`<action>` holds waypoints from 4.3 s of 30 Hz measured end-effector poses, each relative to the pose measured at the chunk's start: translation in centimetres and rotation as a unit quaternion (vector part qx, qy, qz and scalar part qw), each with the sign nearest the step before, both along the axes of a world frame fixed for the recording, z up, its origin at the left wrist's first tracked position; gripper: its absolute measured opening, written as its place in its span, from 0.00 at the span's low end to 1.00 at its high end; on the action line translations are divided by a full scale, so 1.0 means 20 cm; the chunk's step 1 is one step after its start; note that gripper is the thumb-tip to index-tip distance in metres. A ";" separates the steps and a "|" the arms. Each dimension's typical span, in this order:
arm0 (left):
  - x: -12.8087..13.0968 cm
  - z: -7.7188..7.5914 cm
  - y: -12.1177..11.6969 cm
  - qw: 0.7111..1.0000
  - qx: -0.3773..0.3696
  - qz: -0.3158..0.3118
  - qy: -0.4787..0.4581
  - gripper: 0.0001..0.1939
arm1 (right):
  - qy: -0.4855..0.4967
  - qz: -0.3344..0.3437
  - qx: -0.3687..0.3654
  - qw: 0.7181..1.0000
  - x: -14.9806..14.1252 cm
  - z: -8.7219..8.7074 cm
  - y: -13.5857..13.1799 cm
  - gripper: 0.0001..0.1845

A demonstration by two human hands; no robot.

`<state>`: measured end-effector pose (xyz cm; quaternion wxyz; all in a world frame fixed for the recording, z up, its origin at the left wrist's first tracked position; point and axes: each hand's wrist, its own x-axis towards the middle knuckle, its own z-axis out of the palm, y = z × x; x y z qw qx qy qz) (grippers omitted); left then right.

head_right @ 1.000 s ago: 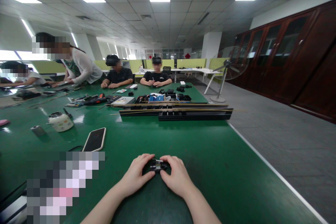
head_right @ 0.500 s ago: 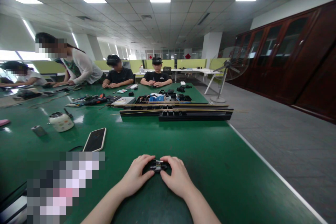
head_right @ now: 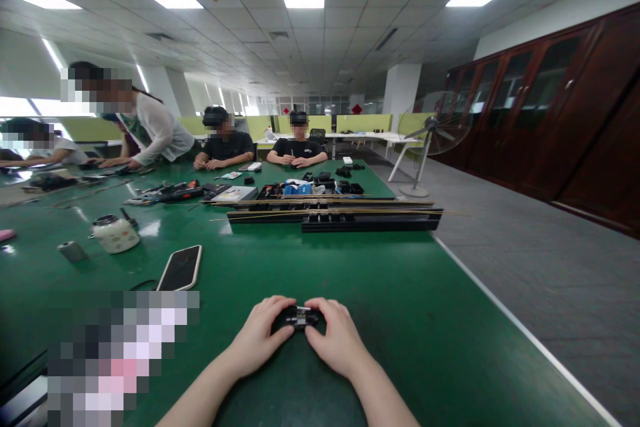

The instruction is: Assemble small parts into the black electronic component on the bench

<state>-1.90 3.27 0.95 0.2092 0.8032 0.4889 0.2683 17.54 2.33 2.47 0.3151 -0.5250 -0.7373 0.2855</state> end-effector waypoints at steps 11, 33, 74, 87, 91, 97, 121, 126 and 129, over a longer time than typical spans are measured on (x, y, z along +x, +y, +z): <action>-0.01 -0.02 -0.01 1.000 0.017 0.005 0.016 0.23 | 0.002 -0.006 0.009 1.000 0.00 -0.02 -0.01 0.20; 0.00 0.01 -0.02 1.000 0.001 -0.002 0.002 0.20 | -0.010 -0.023 0.015 1.000 0.00 0.02 -0.05 0.21; 0.07 0.01 -0.05 0.998 0.002 0.058 0.016 0.19 | -0.004 -0.029 0.015 0.999 0.04 0.01 -0.06 0.19; 0.07 0.01 -0.03 0.996 -0.023 0.075 0.030 0.24 | -0.006 -0.032 0.004 0.999 0.04 0.01 -0.04 0.17; 0.08 0.03 -0.03 0.995 -0.038 0.076 0.044 0.24 | -0.009 -0.030 0.001 1.000 0.04 0.01 -0.05 0.17; 0.08 0.04 -0.03 0.996 -0.036 0.068 0.038 0.21 | -0.009 -0.030 0.002 1.000 0.04 0.01 -0.04 0.17; 0.07 0.01 -0.03 0.996 -0.018 0.080 0.027 0.17 | 0.020 -0.032 -0.002 0.999 0.04 0.01 -0.04 0.17; 0.07 0.01 -0.04 0.997 -0.004 0.071 0.015 0.16 | 0.014 -0.036 0.010 0.999 0.04 0.01 -0.04 0.17; 0.07 0.02 -0.04 0.998 -0.004 0.070 0.011 0.15 | 0.002 -0.032 0.020 0.999 0.04 0.02 -0.04 0.16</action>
